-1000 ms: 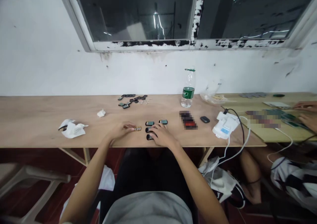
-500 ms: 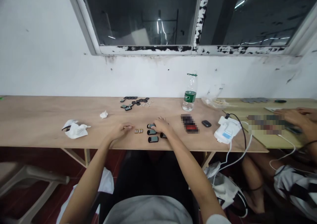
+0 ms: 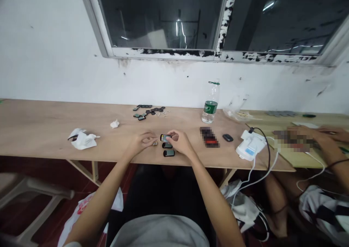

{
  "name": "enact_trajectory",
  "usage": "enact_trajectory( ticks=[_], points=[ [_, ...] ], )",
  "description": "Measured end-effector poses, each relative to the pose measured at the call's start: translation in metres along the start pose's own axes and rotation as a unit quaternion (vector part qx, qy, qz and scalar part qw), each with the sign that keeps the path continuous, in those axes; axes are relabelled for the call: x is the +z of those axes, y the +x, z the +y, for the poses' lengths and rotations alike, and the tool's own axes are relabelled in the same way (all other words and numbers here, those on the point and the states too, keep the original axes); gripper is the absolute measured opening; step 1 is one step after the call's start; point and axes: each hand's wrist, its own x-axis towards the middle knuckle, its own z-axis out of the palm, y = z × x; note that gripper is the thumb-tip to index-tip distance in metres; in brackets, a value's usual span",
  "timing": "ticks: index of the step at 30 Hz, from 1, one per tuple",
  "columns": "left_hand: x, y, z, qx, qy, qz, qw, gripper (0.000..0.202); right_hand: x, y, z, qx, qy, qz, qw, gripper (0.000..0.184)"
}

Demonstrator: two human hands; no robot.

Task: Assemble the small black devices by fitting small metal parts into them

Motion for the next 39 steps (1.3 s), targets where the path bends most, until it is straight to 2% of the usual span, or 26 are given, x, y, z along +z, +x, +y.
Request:
enact_trajectory(
  ticks=[5, 13, 20, 29, 33, 39],
  points=[
    [0.014, -0.001, 0.013, 0.103, 0.03, -0.009, 0.994, 0.022, -0.004, -0.024, -0.012, 0.029, 0.05, 0.0, 0.998, 0.029],
    [0.015, -0.001, 0.024, 0.136, 0.057, -0.051, 0.988, 0.026, -0.009, -0.027, -0.016, 0.039, 0.075, -0.024, 0.996, 0.029],
    [0.012, -0.001, 0.025, 0.095, 0.071, -0.084, 0.989, 0.03, -0.01, -0.027, -0.021, 0.044, 0.082, -0.029, 0.995, 0.029],
    [0.008, -0.004, 0.02, 0.07, 0.006, -0.077, 0.995, 0.029, -0.009, -0.025, -0.019, 0.047, 0.106, -0.024, 0.993, 0.029],
    [0.008, -0.004, 0.021, 0.07, 0.008, -0.084, 0.994, 0.03, -0.007, -0.025, -0.013, 0.054, 0.109, -0.017, 0.992, 0.031],
    [0.013, -0.005, 0.016, 0.072, 0.028, -0.067, 0.995, 0.029, -0.003, -0.026, -0.012, 0.046, 0.097, -0.016, 0.994, 0.031]
  ],
)
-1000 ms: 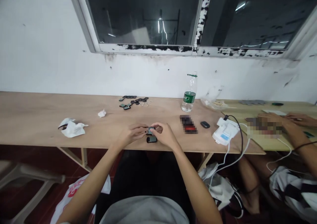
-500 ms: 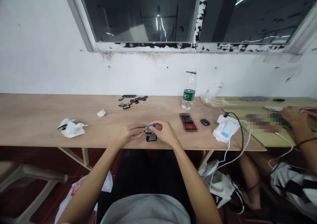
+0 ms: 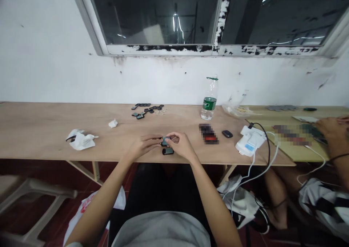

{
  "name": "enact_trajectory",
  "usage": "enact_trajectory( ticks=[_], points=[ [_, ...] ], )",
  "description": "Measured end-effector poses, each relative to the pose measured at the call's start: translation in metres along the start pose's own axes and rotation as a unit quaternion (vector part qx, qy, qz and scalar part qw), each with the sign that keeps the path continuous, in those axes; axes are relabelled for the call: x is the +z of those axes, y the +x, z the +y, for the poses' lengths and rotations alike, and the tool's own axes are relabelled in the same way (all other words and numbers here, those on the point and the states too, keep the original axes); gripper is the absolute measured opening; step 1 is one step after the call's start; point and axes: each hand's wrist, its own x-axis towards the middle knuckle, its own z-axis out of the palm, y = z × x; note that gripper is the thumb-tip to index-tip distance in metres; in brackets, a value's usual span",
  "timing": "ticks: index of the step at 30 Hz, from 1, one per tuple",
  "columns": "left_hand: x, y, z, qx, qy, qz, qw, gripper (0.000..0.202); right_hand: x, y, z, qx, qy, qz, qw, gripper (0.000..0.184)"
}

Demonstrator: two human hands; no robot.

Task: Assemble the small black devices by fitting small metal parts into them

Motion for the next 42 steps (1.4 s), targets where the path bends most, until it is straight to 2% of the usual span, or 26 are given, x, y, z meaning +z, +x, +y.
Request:
enact_trajectory(
  ticks=[4, 9, 15, 21, 25, 27, 31, 34, 37, 42],
  points=[
    [-0.001, -0.001, -0.007, -0.039, -0.007, 0.013, 0.999, 0.031, 0.002, 0.002, 0.002, 0.01, -0.016, 0.019, 1.0, 0.03],
    [-0.018, -0.003, -0.018, -0.15, 0.003, -0.009, 0.989, 0.035, 0.004, 0.03, 0.018, 0.0, -0.127, 0.057, 0.99, 0.022],
    [-0.038, -0.013, -0.043, -0.239, 0.027, -0.03, 0.97, 0.035, 0.009, 0.074, 0.039, 0.017, -0.294, -0.01, 0.956, 0.013],
    [-0.036, -0.026, -0.069, -0.268, -0.025, -0.095, 0.958, 0.021, 0.012, 0.078, 0.041, 0.025, -0.382, -0.051, 0.922, 0.015],
    [-0.027, -0.029, -0.076, -0.278, -0.071, -0.105, 0.952, 0.031, 0.006, 0.075, 0.042, 0.001, -0.389, -0.072, 0.918, 0.016],
    [-0.024, -0.029, -0.076, -0.281, -0.071, -0.102, 0.952, 0.032, -0.003, 0.074, 0.045, -0.022, -0.39, -0.06, 0.919, 0.019],
    [-0.023, -0.027, -0.068, -0.285, -0.066, -0.102, 0.951, 0.033, -0.029, 0.072, 0.052, -0.03, -0.402, -0.014, 0.915, 0.04],
    [-0.025, -0.025, -0.064, -0.283, -0.067, -0.105, 0.951, 0.03, -0.05, 0.069, 0.059, -0.003, -0.413, -0.033, 0.91, 0.049],
    [-0.026, -0.025, -0.065, -0.279, -0.069, -0.103, 0.952, 0.03, -0.063, 0.065, 0.065, 0.01, -0.401, -0.055, 0.914, 0.044],
    [-0.024, -0.027, -0.07, -0.3, -0.074, -0.085, 0.947, 0.032, -0.066, 0.061, 0.073, 0.015, -0.305, -0.089, 0.948, 0.034]
  ],
)
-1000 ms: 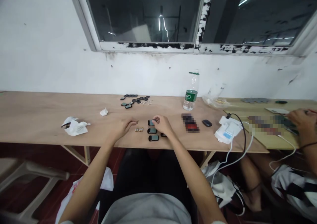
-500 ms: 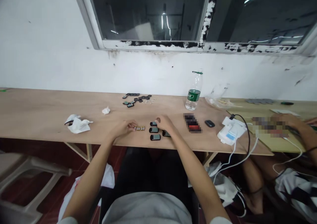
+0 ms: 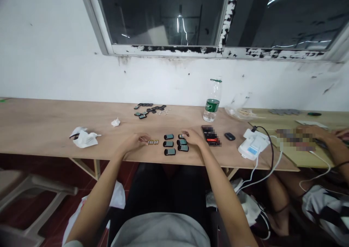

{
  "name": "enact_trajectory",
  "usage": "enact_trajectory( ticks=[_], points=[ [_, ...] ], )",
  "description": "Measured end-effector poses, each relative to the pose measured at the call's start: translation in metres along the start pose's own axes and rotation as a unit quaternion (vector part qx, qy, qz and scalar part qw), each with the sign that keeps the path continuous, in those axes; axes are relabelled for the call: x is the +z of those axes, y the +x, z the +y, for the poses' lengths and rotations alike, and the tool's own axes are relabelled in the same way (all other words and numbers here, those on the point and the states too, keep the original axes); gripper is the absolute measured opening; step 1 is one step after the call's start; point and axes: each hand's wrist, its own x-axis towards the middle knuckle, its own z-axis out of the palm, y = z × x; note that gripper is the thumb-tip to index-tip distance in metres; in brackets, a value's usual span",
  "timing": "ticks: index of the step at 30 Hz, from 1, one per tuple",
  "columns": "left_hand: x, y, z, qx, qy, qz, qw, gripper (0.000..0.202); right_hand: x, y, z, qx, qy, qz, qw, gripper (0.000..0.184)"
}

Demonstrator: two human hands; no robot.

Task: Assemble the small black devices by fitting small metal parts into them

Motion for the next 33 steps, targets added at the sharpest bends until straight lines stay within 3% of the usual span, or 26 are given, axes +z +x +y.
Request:
enact_trajectory(
  ticks=[5, 10, 15, 23, 33],
  points=[
    [0.003, 0.002, 0.004, 0.005, -0.013, -0.01, 1.0, 0.03, -0.001, -0.002, 0.001, -0.015, 0.01, -0.013, 1.0, 0.019],
    [0.005, 0.003, 0.005, 0.0, -0.006, -0.008, 1.0, 0.028, 0.001, -0.002, 0.009, 0.005, 0.024, 0.045, 0.999, 0.007],
    [0.007, 0.003, 0.004, 0.014, -0.006, 0.001, 1.0, 0.028, 0.004, -0.007, 0.013, 0.014, 0.081, 0.097, 0.992, 0.013],
    [0.002, 0.002, 0.007, 0.006, -0.039, 0.002, 0.999, 0.034, -0.002, -0.032, -0.003, 0.051, 0.169, 0.161, 0.971, 0.027],
    [0.002, 0.002, 0.002, 0.003, -0.054, -0.012, 0.998, 0.039, -0.003, -0.053, -0.006, 0.049, 0.214, 0.161, 0.962, 0.03]
  ],
)
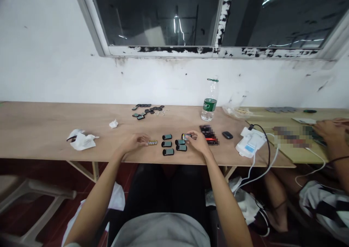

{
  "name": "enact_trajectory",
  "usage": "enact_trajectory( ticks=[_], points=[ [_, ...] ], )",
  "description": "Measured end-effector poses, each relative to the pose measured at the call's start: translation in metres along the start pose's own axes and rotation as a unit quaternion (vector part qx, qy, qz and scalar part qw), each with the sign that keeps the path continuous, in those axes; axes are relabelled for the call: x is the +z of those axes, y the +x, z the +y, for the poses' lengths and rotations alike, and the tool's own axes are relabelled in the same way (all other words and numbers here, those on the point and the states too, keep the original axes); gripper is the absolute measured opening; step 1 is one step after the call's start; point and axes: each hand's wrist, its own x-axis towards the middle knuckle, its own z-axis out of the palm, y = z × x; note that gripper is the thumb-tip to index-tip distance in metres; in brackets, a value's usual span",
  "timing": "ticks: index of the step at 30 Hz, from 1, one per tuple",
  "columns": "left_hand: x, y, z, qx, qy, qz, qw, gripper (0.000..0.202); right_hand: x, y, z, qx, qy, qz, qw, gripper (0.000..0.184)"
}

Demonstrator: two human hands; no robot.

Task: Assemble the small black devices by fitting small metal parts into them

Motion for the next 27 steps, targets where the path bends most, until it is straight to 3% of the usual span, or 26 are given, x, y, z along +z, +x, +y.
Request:
enact_trajectory(
  ticks=[19, 27],
  points=[
    [-0.005, -0.005, 0.017, -0.008, -0.006, -0.011, 1.0, 0.046, -0.003, -0.005, -0.02, 0.007, 0.009, 0.012, 1.0, 0.032],
    [-0.006, -0.007, 0.012, -0.012, -0.019, -0.01, 1.0, 0.046, 0.002, -0.009, -0.03, 0.012, 0.008, -0.014, 1.0, 0.033]
  ],
)
